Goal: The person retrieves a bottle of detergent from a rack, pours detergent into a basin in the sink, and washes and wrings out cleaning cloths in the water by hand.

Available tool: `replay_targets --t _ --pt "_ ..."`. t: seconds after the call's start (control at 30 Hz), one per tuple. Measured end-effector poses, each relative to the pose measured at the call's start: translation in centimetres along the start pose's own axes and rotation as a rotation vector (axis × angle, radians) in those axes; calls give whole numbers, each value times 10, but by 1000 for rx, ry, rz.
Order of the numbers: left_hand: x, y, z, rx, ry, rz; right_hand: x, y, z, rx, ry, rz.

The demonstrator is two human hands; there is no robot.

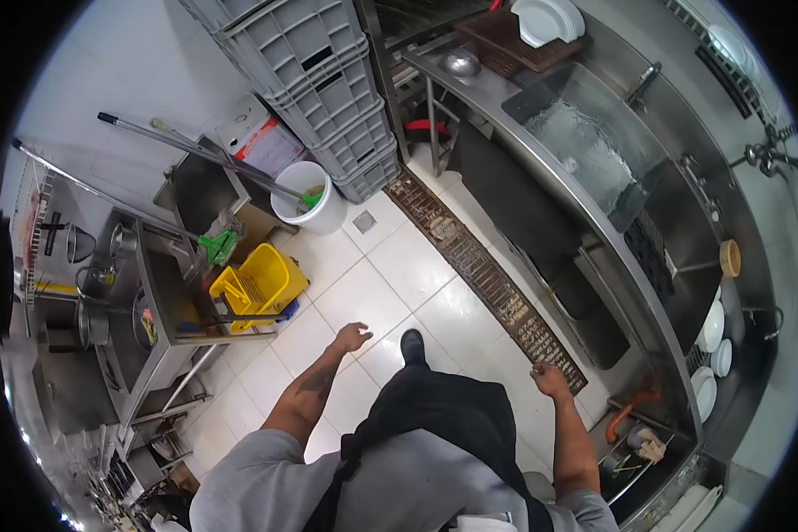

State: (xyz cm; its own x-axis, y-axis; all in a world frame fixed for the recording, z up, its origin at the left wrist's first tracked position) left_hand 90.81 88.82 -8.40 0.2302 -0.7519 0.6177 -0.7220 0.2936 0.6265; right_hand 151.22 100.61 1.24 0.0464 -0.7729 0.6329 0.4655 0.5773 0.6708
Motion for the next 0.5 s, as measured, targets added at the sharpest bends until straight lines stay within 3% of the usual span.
replay_targets --t 0.1,0.13,0.23,0.3,0.37,0.43,0.5 --pt "-47 53 -32 33 -66 -86 -27 16 103 108 96 -11" --pt "-61 69 -38 37 -60 -137 -38 14 125 296 185 -32" --pt "-88 90 -43 82 -55 -193 -64 26 179 441 262 -133" --pt "-99 93 -39 47 14 -194 -86 32 190 386 200 -131" --pt "-104 90 -29 53 22 -213 -96 55 231 594 488 -328" --pt "-97 82 -8 -5 129 -266 -118 76 260 483 473 -299" --pt "-84 69 1 -14 209 -235 -155 103 289 214 641 -305"
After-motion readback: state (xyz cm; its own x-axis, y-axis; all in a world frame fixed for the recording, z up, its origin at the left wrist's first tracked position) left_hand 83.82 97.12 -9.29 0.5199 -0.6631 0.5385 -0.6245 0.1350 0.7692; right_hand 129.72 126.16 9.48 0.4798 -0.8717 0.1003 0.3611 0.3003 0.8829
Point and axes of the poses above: each hand's wrist, its own x-axis away from the middle knuckle, its own y-axis out of the back of the hand, z = x × y, the point moved 4 cm from there along -x, towards the middle knuckle, and after that the axes turned 7 degrees about -z, right-handed, at the moved point
